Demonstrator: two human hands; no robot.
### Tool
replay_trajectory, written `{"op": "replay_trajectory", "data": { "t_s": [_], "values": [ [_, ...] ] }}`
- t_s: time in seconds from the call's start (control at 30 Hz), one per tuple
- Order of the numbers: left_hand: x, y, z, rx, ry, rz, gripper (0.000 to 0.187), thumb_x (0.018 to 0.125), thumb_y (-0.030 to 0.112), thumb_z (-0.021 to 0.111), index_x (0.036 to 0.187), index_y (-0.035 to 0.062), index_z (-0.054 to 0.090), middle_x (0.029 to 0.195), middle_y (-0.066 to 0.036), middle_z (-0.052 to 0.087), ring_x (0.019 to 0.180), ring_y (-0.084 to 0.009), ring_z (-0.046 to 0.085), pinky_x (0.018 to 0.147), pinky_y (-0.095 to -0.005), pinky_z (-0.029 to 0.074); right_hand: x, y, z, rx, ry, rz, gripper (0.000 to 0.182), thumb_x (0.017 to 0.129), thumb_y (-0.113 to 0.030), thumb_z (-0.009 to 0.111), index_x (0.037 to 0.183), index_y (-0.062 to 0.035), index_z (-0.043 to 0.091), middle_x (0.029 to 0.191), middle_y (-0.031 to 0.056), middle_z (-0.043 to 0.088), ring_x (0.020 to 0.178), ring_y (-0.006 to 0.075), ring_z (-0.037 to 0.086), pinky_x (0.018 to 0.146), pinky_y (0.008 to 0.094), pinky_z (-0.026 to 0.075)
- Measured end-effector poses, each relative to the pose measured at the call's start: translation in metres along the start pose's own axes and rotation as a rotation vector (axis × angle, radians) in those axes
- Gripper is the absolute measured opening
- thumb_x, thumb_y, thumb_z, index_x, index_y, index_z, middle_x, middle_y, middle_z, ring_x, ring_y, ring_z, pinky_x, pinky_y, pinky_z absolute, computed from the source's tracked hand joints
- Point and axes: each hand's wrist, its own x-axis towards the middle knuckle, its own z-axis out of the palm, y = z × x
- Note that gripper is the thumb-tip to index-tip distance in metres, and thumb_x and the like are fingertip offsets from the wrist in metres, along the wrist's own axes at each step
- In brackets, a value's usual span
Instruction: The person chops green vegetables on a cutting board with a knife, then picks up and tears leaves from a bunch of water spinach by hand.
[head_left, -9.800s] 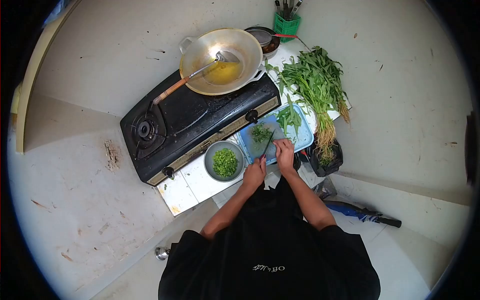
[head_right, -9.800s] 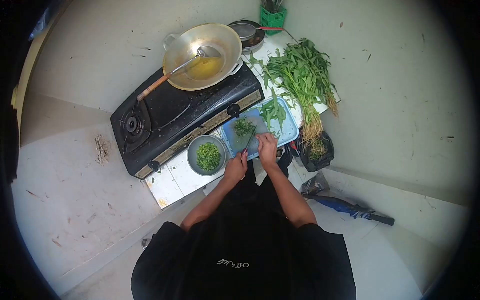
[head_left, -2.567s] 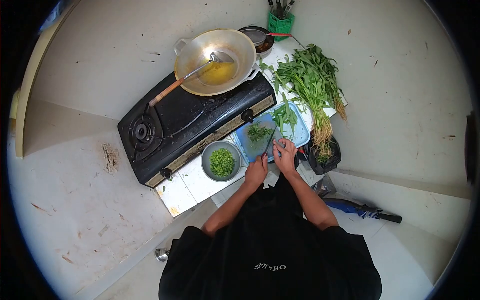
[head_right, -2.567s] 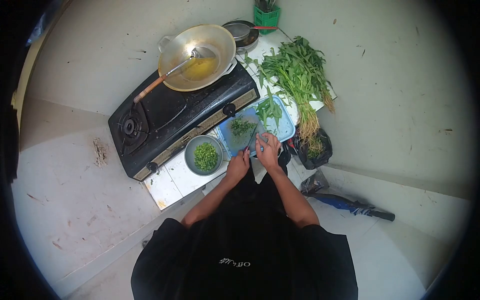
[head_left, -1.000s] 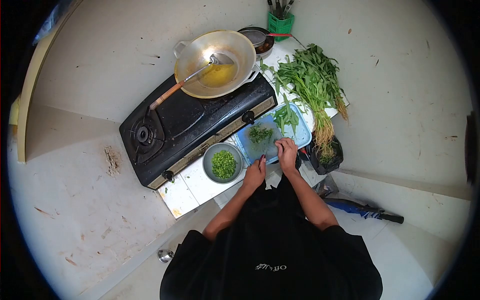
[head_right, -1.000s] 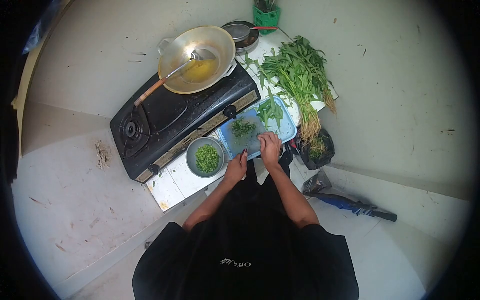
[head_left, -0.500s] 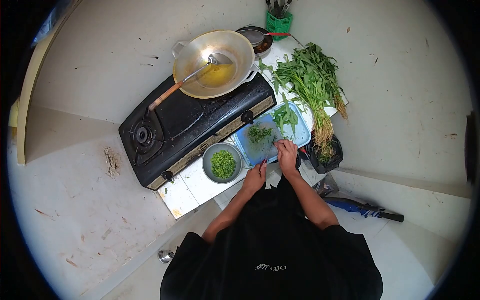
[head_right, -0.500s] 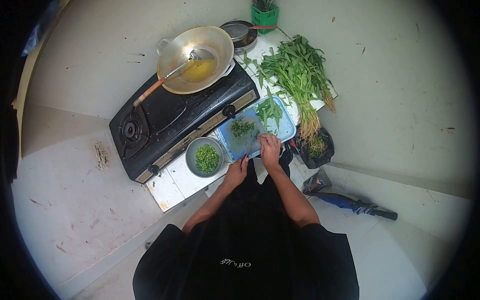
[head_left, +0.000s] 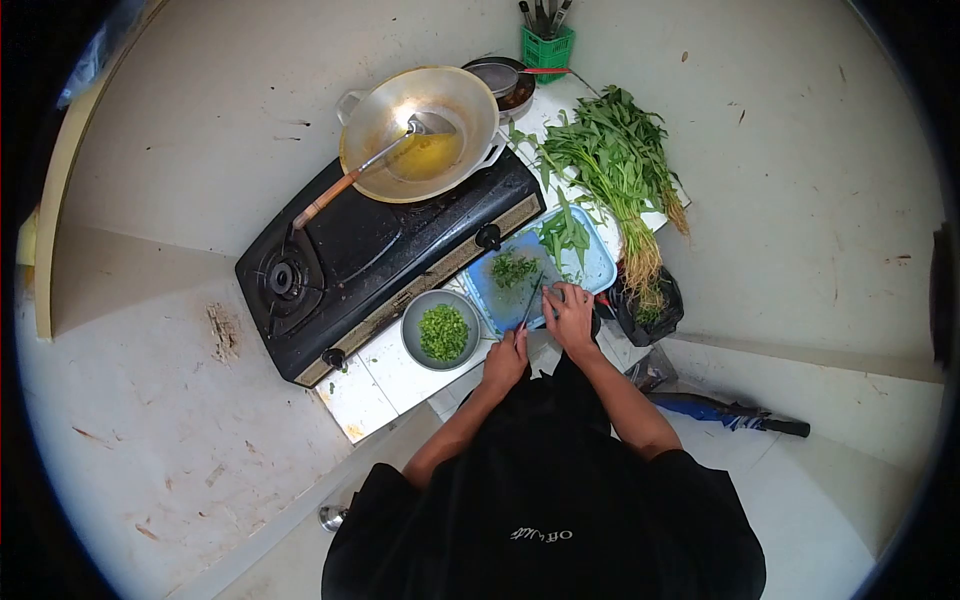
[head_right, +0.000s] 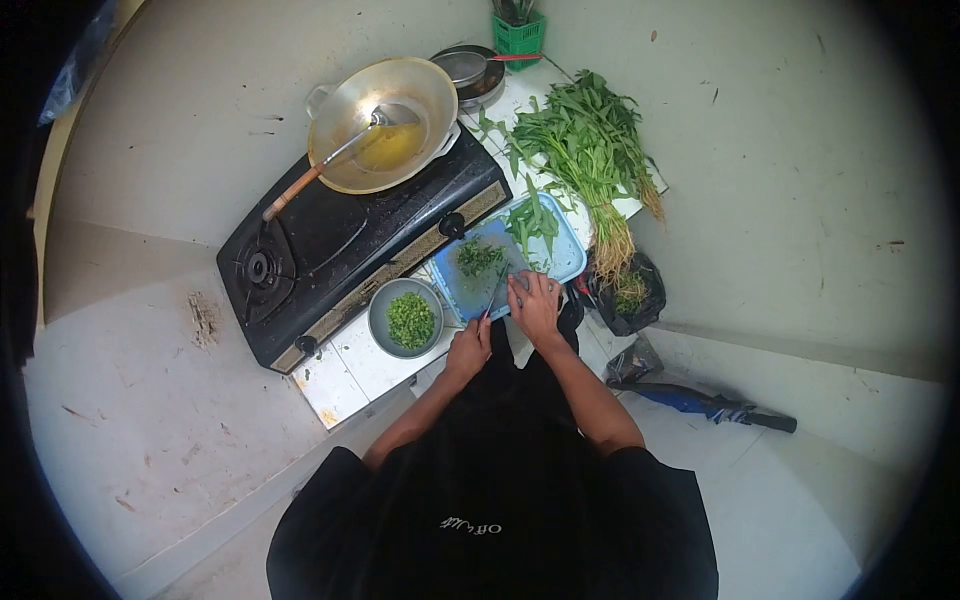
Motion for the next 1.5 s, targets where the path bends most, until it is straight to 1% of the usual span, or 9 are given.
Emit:
{"op": "replay_trajectory", "data": {
  "t_s": [0.2, 0.37, 0.6, 0.67, 1.0, 1.2, 1.3, 1.37, 1.5],
  "values": [
    [0.009, 0.005, -0.009, -0.146, 0.019, 0.014, 0.045, 0.106, 0.039, 0.044, 0.103, -0.0031, 0.06, 0.085, -0.036, 0.064, 0.086, -0.0557, 0.062, 0.078, -0.0623, 0.048, -0.002, 0.0, -0.003, 0.05, -0.015, 0.031, 0.029, 0.087, -0.016, 0.07, 0.116, -0.013, 0.074, 0.115, 0.0055, 0.062, 0.107, 0.0241, 0.056, 0.095, 0.0424, 0.037],
    [0.002, 0.007, -0.005, -0.175, -0.106, -0.015, 0.052, 0.105, 0.046, 0.04, 0.111, -0.0015, 0.061, 0.099, -0.038, 0.064, 0.098, -0.0572, 0.06, 0.089, -0.0621, 0.046, -0.006, 0.002, 0.0, 0.042, -0.032, 0.027, 0.031, 0.089, -0.015, 0.069, 0.12, -0.0135, 0.073, 0.118, 0.0073, 0.061, 0.112, 0.0261, 0.055, 0.098, 0.043, 0.036],
    [0.016, 0.003, 0.011, -0.158, -0.046, 0.03, 0.05, 0.105, 0.044, 0.041, 0.111, -0.0009, 0.062, 0.096, -0.037, 0.065, 0.093, -0.0571, 0.061, 0.086, -0.0614, 0.048, -0.006, 0.001, 0.001, 0.047, -0.048, 0.042, 0.031, 0.089, -0.015, 0.068, 0.12, -0.0137, 0.073, 0.119, 0.0071, 0.061, 0.113, 0.0264, 0.054, 0.099, 0.0424, 0.035],
    [0.028, 0.011, 0.011, -0.146, 0.01, 0.064, 0.046, 0.105, 0.038, 0.045, 0.104, -0.004, 0.063, 0.092, -0.036, 0.065, 0.091, -0.055, 0.062, 0.082, -0.0621, 0.048, -0.006, 0.0, 0.002, 0.043, -0.043, 0.065, 0.03, 0.089, -0.015, 0.068, 0.118, -0.013, 0.073, 0.118, 0.0063, 0.061, 0.113, 0.0261, 0.054, 0.098, 0.0424, 0.036],
    [0.01, -0.001, -0.002, -0.101, 0.085, 0.006, 0.049, 0.105, 0.041, 0.042, 0.103, -0.003, 0.062, 0.087, -0.036, 0.066, 0.083, -0.0548, 0.064, 0.079, -0.0623, 0.049, -0.002, -0.01, 0.015, 0.075, 0.035, 0.128, 0.021, 0.088, -0.017, 0.07, 0.108, -0.0117, 0.074, 0.113, 0.0049, 0.062, 0.109, 0.0247, 0.056, 0.097, 0.0433, 0.036],
    [-0.003, 0.017, -0.036, -0.21, 0.104, -0.088, 0.049, 0.106, 0.041, 0.044, 0.099, -0.0037, 0.064, 0.085, -0.034, 0.065, 0.086, -0.0527, 0.064, 0.075, -0.0581, 0.049, 0.029, -0.024, 0.025, 0.288, 0.069, 0.242, 0.01, 0.086, -0.015, 0.072, 0.095, -0.0108, 0.074, 0.097, 0.0024, 0.068, 0.094, 0.0236, 0.062, 0.092, 0.0394, 0.037],
    [-0.003, 0.01, -0.028, -0.164, 0.18, -0.033, 0.049, 0.106, 0.04, 0.044, 0.099, -0.0044, 0.064, 0.082, -0.032, 0.066, 0.083, -0.0517, 0.065, 0.072, -0.0566, 0.049, 0.037, -0.021, 0.025, 0.296, -0.007, 0.221, 0.01, 0.085, -0.014, 0.073, 0.094, -0.0108, 0.074, 0.095, 0.0023, 0.069, 0.093, 0.024, 0.063, 0.091, 0.0388, 0.037],
    [-0.003, 0.011, -0.028, -0.159, 0.173, -0.023, 0.048, 0.106, 0.039, 0.043, 0.099, -0.004, 0.063, 0.081, -0.032, 0.066, 0.081, -0.0515, 0.065, 0.072, -0.0569, 0.049, 0.035, -0.01, 0.031, 0.327, -0.089, 0.072, 0.014, 0.084, -0.015, 0.074, 0.098, -0.0119, 0.075, 0.096, 0.0041, 0.069, 0.094, 0.0251, 0.063, 0.092, 0.0399, 0.037],
    [-0.002, 0.023, -0.024, -0.199, 0.215, -0.018, 0.049, 0.106, 0.04, 0.045, 0.098, -0.0042, 0.064, 0.079, -0.031, 0.065, 0.08, -0.051, 0.065, 0.071, -0.0553, 0.049, 0.042, 0.001, 0.018, 0.387, -0.062, -0.001, 0.02, 0.084, -0.016, 0.075, 0.103, -0.0103, 0.076, 0.098, 0.006, 0.069, 0.095, 0.028, 0.065, 0.089, 0.0409, 0.041]
  ]
}}
